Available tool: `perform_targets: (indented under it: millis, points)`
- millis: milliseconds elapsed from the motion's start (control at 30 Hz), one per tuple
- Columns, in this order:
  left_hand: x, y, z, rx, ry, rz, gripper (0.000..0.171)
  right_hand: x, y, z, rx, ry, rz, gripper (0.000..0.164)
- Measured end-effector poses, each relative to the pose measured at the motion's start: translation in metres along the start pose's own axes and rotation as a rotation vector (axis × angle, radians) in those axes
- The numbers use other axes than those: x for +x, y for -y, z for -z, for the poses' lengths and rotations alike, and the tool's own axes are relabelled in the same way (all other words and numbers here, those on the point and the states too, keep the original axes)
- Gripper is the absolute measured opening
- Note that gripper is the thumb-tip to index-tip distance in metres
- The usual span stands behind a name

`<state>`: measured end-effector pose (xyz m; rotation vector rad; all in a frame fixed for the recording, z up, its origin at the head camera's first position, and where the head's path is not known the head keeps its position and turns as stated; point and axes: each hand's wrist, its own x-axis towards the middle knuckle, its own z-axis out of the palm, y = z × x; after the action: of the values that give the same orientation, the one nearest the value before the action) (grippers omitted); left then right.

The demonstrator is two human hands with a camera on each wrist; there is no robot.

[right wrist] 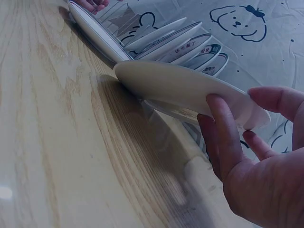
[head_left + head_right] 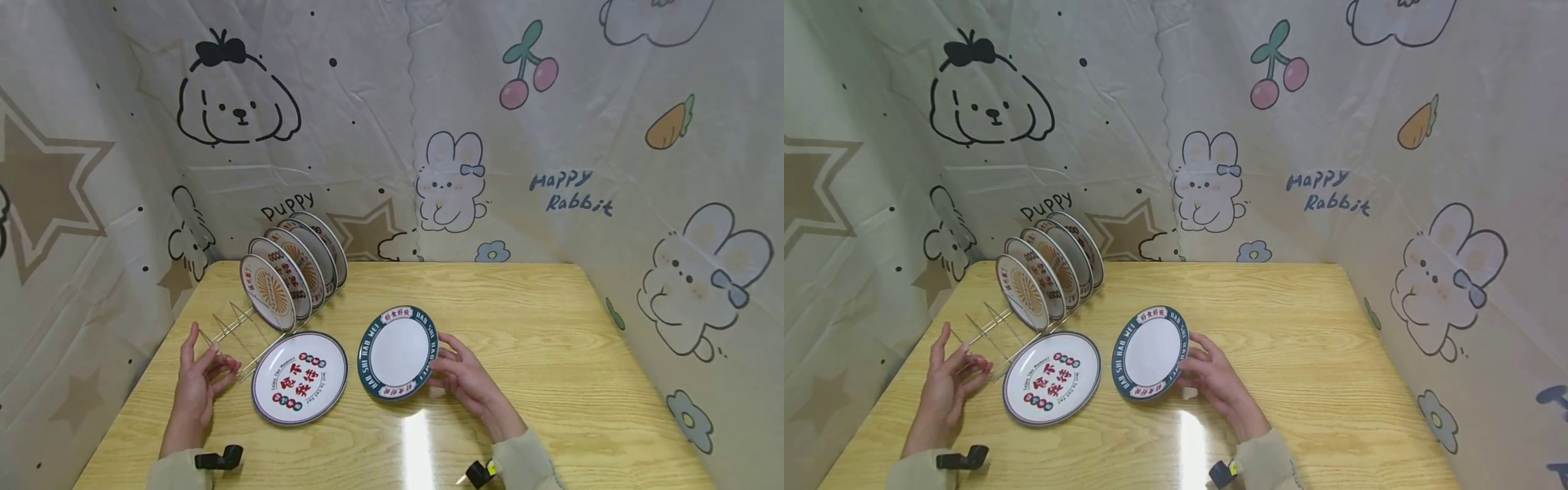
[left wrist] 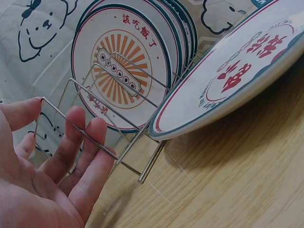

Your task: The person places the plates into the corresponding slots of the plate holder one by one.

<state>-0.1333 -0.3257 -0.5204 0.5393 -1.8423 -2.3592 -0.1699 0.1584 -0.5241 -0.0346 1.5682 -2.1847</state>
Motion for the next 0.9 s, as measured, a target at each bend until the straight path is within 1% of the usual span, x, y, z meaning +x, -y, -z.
perform_targets:
  millis: [267,500,767,900]
  points:
    - [0.0,0.0,0.0,0.004,0.013,-0.013,0.07,-0.002,0.001,-0.004,-0.052,0.01,0.035,0.084]
    - [-0.001,0.002,-0.001,0.012,-0.002,-0.008,0.069,-0.003,0.002,-0.007,-0.064,0.003,0.065,0.084]
    - [-0.001,0.002,0.001,0.018,-0.005,-0.006,0.07,-0.004,0.003,-0.02,-0.065,0.036,0.094,0.082]
    - [0.0,0.001,0.0,0.025,-0.001,-0.012,0.07,-0.004,0.005,-0.027,-0.054,0.069,0.107,0.083]
